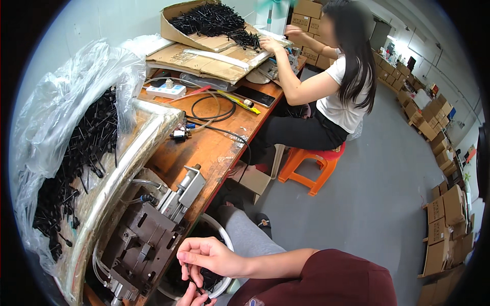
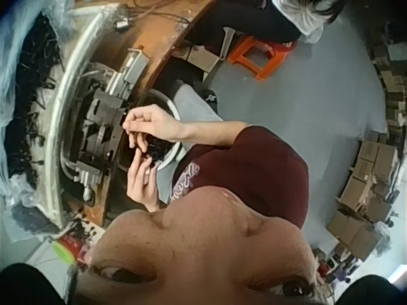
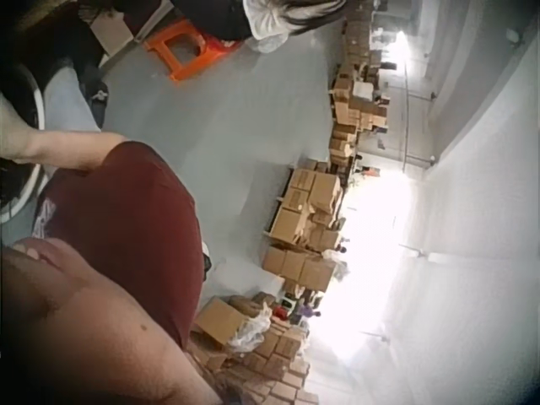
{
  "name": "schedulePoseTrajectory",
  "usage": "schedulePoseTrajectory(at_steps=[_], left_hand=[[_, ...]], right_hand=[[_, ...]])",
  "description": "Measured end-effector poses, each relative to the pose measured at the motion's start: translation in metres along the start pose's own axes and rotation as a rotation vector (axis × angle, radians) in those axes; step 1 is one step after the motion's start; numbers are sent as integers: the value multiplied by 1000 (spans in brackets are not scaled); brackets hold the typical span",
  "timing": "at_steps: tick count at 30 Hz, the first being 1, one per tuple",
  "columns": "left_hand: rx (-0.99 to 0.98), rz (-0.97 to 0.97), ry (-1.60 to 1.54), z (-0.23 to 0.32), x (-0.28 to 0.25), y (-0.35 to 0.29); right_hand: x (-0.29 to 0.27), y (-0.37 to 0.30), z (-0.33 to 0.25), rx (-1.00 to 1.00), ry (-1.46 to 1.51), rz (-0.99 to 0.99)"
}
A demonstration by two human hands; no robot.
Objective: Manually assemble small plastic components using a workbench fixture.
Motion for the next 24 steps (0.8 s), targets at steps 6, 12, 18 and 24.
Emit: schedulePoseTrajectory(at_steps=[6,12,18,24], left_hand=[[51,-39,15,-2,6,10],[39,4,24,-10,-1,11],[-40,27,49,-27,-3,8],[-39,68,27,-29,-11,-1]], right_hand=[[-12,3,5,13,-11,20],[-3,12,9,56,-41,-52],[-17,12,4,33,-205,-8],[-8,16,8,0,-263,-11]])
Point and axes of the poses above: each hand's wrist, its own y-axis towards the middle knuckle, its own x-axis out of the palm, z = x × y, the point moved 7 cm from there along y, towards the middle knuckle, and after that the axes turned 15 degrees about -y, right-handed, at the moved point
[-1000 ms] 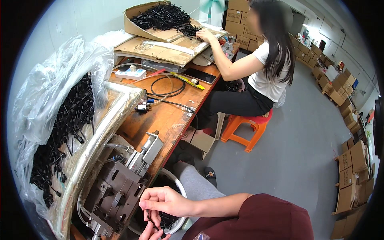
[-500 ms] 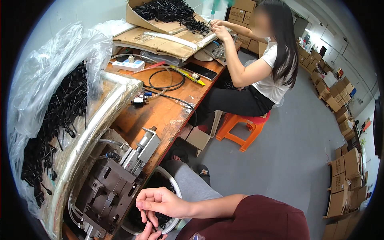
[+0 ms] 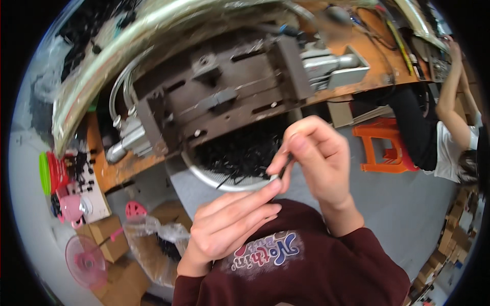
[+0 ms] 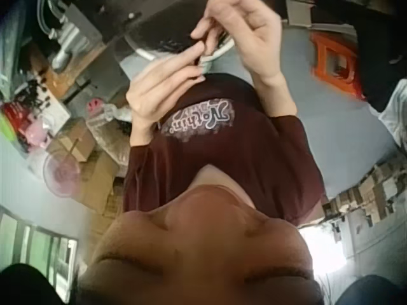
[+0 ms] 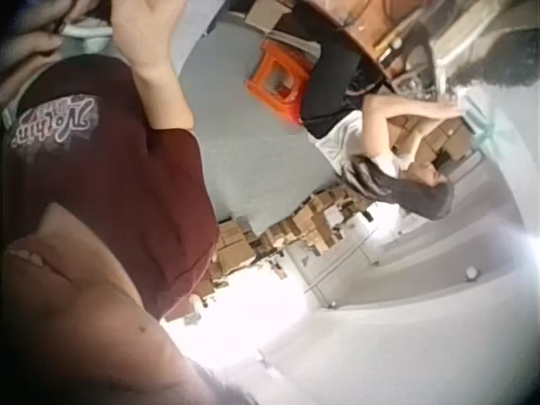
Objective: Manually assemble small plastic components using a workbench fixture.
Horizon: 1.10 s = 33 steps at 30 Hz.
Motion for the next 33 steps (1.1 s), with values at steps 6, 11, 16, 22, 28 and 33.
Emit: schedulePoseTrajectory(at_steps=[6,11,16,22,28,33], left_hand=[[12,49,-7,-6,-2,-2],[2,70,0,-8,-5,-5],[-18,68,16,-10,-9,-6],[16,85,37,-13,-11,-11],[17,87,34,-15,-10,-11],[6,101,28,-16,-12,-11]], right_hand=[[5,6,4,2,-31,4],[7,12,10,35,-9,-2],[12,15,14,34,-16,-28],[15,17,15,-12,-20,-33],[17,15,8,-62,-178,-46],[20,12,9,-47,-92,-42]])
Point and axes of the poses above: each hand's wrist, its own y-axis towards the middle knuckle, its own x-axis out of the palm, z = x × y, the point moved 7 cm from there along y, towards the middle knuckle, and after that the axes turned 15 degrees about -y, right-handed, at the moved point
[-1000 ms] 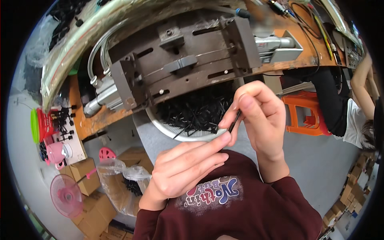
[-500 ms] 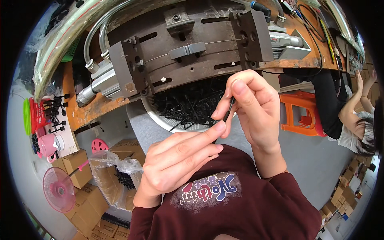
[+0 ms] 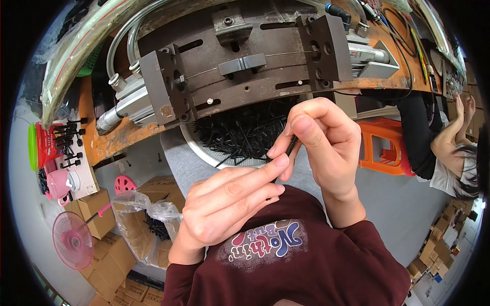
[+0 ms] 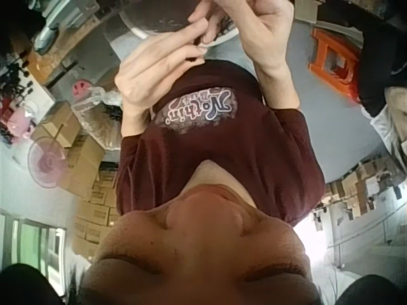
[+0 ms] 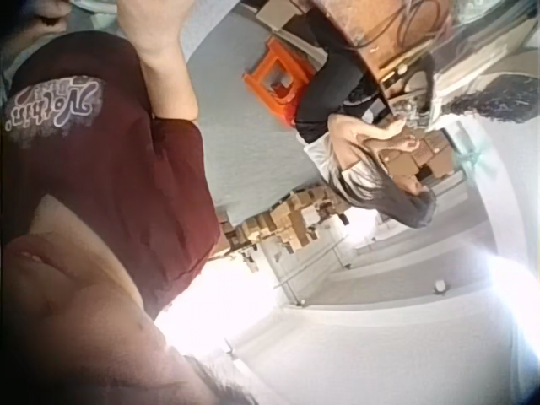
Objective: Manually assemble small plastic components using a workbench fixture.
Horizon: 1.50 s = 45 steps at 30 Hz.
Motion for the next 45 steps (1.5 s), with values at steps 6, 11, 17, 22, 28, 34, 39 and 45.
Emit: schedulePoseTrajectory(at_steps=[6,11,17,22,28,34,39,45], left_hand=[[-40,-6,-66,-1,-1,0],[-60,-6,-87,-2,-2,-2],[-45,2,-42,-2,-2,-1],[5,30,27,-3,-3,0],[49,83,207,0,-2,9],[50,149,542,-20,-7,36],[-7,114,688,-29,3,43],[-34,94,698,-28,1,49]], right_hand=[[1,0,2,24,17,-12],[2,-1,5,49,44,-34],[4,2,11,127,115,-110],[9,-1,20,168,144,-198],[0,-5,26,252,53,-127],[-13,-15,19,201,-184,-49],[-11,-24,26,243,-211,-78],[-10,-27,34,278,-211,-91]])
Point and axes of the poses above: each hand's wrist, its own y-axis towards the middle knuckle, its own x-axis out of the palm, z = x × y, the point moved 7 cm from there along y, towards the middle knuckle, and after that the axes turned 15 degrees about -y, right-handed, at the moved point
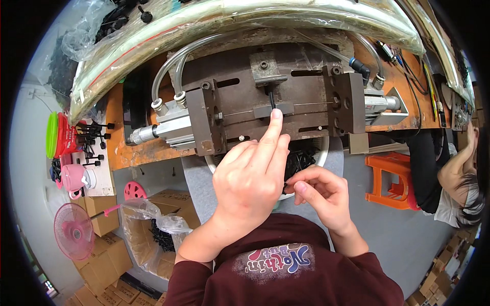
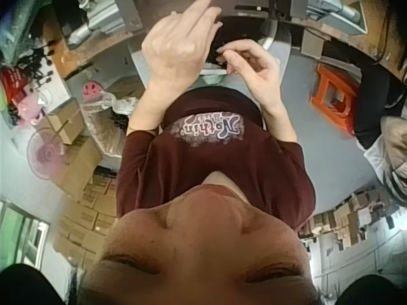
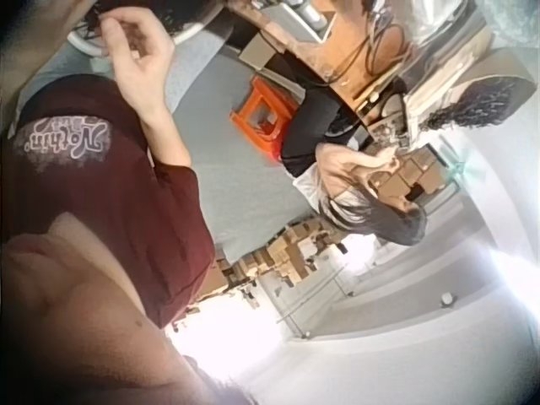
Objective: Manually assemble small plastic components using a workbench fixture.
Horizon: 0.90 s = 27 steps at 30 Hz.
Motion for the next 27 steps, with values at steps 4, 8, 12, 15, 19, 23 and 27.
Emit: schedulePoseTrajectory(at_steps=[4,8,12,15,19,23,27], left_hand=[[-40,17,-112,-4,-1,-3],[-95,59,-466,2,-10,-13],[-4,14,-514,23,-23,-27],[64,-20,-489,25,-23,-34],[67,-46,-471,25,-24,-42],[49,-60,-503,26,-23,-44],[25,-37,-525,24,-23,-46]], right_hand=[[0,1,-2,-25,-2,0],[-8,3,-6,-106,105,88],[-7,19,-25,-157,250,143],[-1,26,-28,-149,335,27],[1,27,-33,-107,301,39],[1,29,-31,-120,365,57],[2,29,-30,-134,376,68]])
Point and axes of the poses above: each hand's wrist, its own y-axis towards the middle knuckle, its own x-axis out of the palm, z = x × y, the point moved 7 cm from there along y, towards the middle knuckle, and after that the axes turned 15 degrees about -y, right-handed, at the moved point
